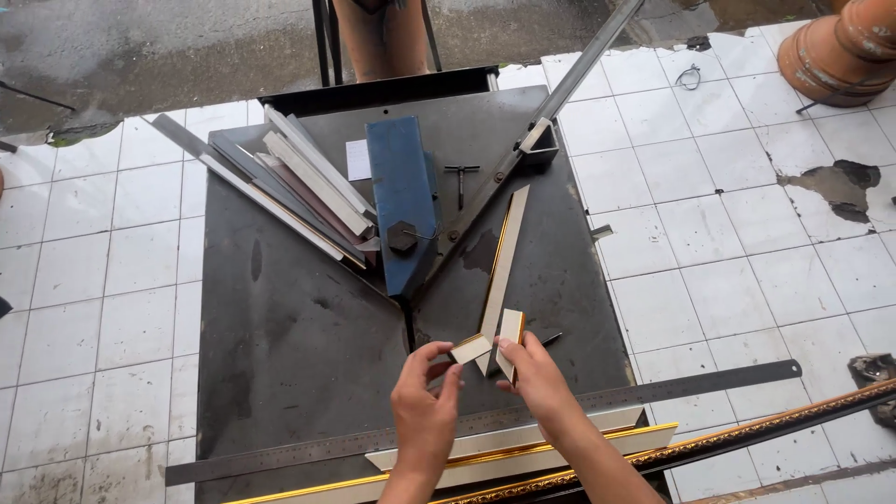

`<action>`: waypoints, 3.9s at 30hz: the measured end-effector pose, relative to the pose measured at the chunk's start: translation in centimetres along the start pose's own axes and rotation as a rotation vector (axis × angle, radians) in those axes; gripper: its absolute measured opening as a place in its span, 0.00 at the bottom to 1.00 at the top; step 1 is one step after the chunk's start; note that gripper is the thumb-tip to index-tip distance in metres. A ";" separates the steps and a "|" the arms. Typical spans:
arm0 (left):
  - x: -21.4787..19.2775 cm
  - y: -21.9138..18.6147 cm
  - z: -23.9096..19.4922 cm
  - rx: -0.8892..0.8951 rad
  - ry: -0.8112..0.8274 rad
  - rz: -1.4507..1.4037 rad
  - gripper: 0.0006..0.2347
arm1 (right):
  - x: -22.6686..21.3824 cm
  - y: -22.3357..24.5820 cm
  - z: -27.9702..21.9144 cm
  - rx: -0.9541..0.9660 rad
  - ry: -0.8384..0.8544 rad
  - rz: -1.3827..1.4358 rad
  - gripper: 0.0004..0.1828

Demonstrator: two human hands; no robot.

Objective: Measuring, marking, and cutting decorative frame moldings using a manual miter trimmer machine.

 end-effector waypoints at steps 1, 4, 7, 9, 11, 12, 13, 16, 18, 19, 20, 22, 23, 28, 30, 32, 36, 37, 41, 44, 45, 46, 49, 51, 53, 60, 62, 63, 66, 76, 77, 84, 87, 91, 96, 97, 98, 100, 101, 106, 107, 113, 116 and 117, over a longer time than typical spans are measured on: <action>1.5 -0.1 -0.1 0.006 0.010 0.005 0.09 | -0.9 -0.5 0.3 -0.001 -0.004 0.012 0.19; 6.2 -2.8 -1.0 0.606 0.085 0.132 0.09 | -4.0 -1.7 1.4 -0.039 0.010 0.580 0.16; 10.9 -5.2 -1.0 0.816 0.216 0.198 0.13 | -7.9 -0.2 3.1 -0.215 -0.024 0.718 0.09; 13.5 -7.0 -1.2 0.942 0.172 0.276 0.05 | -10.4 1.1 3.2 -0.182 -0.061 0.762 0.12; 15.8 -7.8 -0.9 0.963 0.278 0.261 0.06 | -13.4 1.9 5.1 -0.217 -0.086 0.793 0.10; 17.0 -8.3 -0.8 0.975 0.375 0.251 0.07 | -14.9 2.2 6.0 -0.244 -0.104 0.817 0.09; 18.1 -7.8 -0.4 0.984 0.384 0.247 0.07 | -16.3 2.7 6.8 -0.251 -0.110 0.825 0.09; 21.0 -5.8 1.6 0.828 0.358 0.421 0.15 | -20.2 4.1 9.5 -0.291 -0.177 0.675 0.15; 22.9 -2.9 3.6 0.421 0.553 0.838 0.26 | -22.1 4.8 12.0 -0.256 -0.189 0.602 0.10; 23.7 -2.0 3.8 0.424 0.557 0.844 0.26 | -22.8 4.8 13.7 -0.255 -0.189 0.610 0.10; 24.4 -1.1 4.0 0.471 0.521 0.976 0.29 | -23.4 4.9 15.5 -0.238 -0.166 0.597 0.11; 25.5 -0.3 4.3 0.517 0.487 1.116 0.32 | -24.0 5.0 19.2 -0.215 -0.140 0.591 0.12; 25.9 -0.3 4.2 0.512 0.503 1.226 0.32 | -24.1 4.9 21.1 -0.177 -0.144 0.573 0.11; 26.6 -0.2 4.6 0.410 0.601 1.390 0.32 | -22.7 4.6 29.5 -0.100 -0.158 0.508 0.07; 26.8 0.2 4.7 0.446 0.543 1.363 0.33 | -21.8 4.7 32.1 -0.061 -0.152 0.469 0.10; 26.9 0.5 5.0 0.449 0.533 1.360 0.34 | -20.9 4.6 33.9 0.012 -0.124 0.491 0.11; 26.8 1.1 5.0 0.469 0.513 1.325 0.34 | -20.7 0.8 41.9 0.124 -0.109 0.411 0.15; 26.9 1.0 5.0 0.468 0.515 1.322 0.34 | -20.8 1.0 41.4 0.126 -0.111 0.409 0.15; 27.0 1.4 5.0 0.471 0.507 1.344 0.35 | -20.3 2.2 37.6 0.144 -0.074 0.219 0.13; 27.0 1.3 5.0 0.464 0.510 1.360 0.35 | -19.9 3.2 34.4 0.171 -0.026 -0.011 0.10; 27.1 1.1 5.1 0.441 0.536 1.374 0.35 | -19.9 3.5 33.5 0.189 -0.005 -0.083 0.09; 27.2 1.4 5.0 0.441 0.537 1.368 0.35 | -20.0 3.3 33.5 0.190 -0.010 -0.086 0.09; 27.1 1.4 5.1 0.468 0.510 1.369 0.35 | -20.6 2.7 33.9 0.116 -0.126 0.014 0.15; 26.6 1.1 4.9 0.462 0.549 1.376 0.35 | -20.7 2.2 34.7 -0.035 -0.163 0.249 0.09; 26.1 0.9 5.1 0.466 0.577 1.355 0.35 | -19.6 5.0 29.2 -0.099 -0.251 0.248 0.07; 20.5 -1.4 4.7 0.527 0.761 1.025 0.16 | -13.6 10.1 16.2 -0.517 -0.443 -0.078 0.21; 17.5 -1.8 3.8 0.612 0.651 0.909 0.12 | -10.4 9.8 14.2 -0.613 -0.360 -0.277 0.22; 15.7 -2.3 3.2 0.697 0.546 0.803 0.08 | -8.3 9.5 13.0 -0.701 -0.276 -0.463 0.23; 9.9 -1.8 1.9 0.592 0.367 0.661 0.03 | -2.6 7.9 9.9 -0.651 -0.044 -0.913 0.15; -6.1 5.4 6.6 0.458 0.029 0.663 0.04 | 4.3 3.0 8.6 -0.492 0.027 -1.280 0.12; -7.1 6.5 7.7 0.400 0.024 0.736 0.07 | 4.9 3.3 7.9 -0.543 0.022 -1.192 0.11; -11.7 6.7 9.4 -0.068 0.311 0.900 0.32 | 3.9 1.0 10.5 -0.521 -0.093 -0.752 0.08; -11.7 7.1 9.6 -0.072 0.348 0.920 0.32 | 4.2 0.8 9.9 -0.475 -0.101 -0.653 0.08; -11.3 9.0 10.3 -0.091 0.410 1.011 0.34 | 4.7 1.1 9.8 -0.444 -0.089 -0.660 0.07; -11.4 8.8 10.3 -0.096 0.454 1.006 0.35 | 6.2 2.2 8.2 -0.478 -0.098 -0.728 0.13; -11.4 8.8 10.3 -0.096 0.451 1.008 0.35 | 6.3 2.3 8.1 -0.480 -0.096 -0.726 0.13; -11.4 8.8 10.4 -0.096 0.453 1.012 0.35 | 6.5 2.5 8.0 -0.527 -0.092 -0.744 0.15; -11.5 8.9 10.4 -0.100 0.455 1.018 0.35 | 6.9 2.3 7.7 -0.572 -0.085 -0.761 0.17; -11.4 8.9 10.4 -0.098 0.457 1.006 0.35 | 7.0 2.3 7.4 -0.622 -0.143 -0.853 0.17; -11.3 9.0 10.3 -0.082 0.468 1.011 0.36 | 6.9 0.6 7.3 -0.790 -0.417 -1.121 0.21; -11.3 9.0 10.4 -0.084 0.472 1.016 0.36 | 7.1 0.3 7.4 -0.782 -0.439 -1.145 0.23; -11.3 9.1 10.6 -0.092 0.489 1.024 0.37 | 7.8 -0.8 9.9 -0.762 -0.386 -1.292 0.28; -11.2 9.2 10.6 -0.091 0.490 1.023 0.37 | 7.6 -0.9 11.0 -0.717 -0.339 -1.316 0.30; -11.3 9.3 10.6 -0.094 0.486 1.023 0.37 | 7.6 -0.8 11.1 -0.707 -0.316 -1.313 0.30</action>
Point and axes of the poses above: each hand's wrist, its own z-axis towards the middle knuckle, its own x-axis out of the palm, y = z × x, the point moved 4 cm from there along z, towards the middle knuckle, and after that the axes turned 3 degrees about z, right-handed, at the moved point
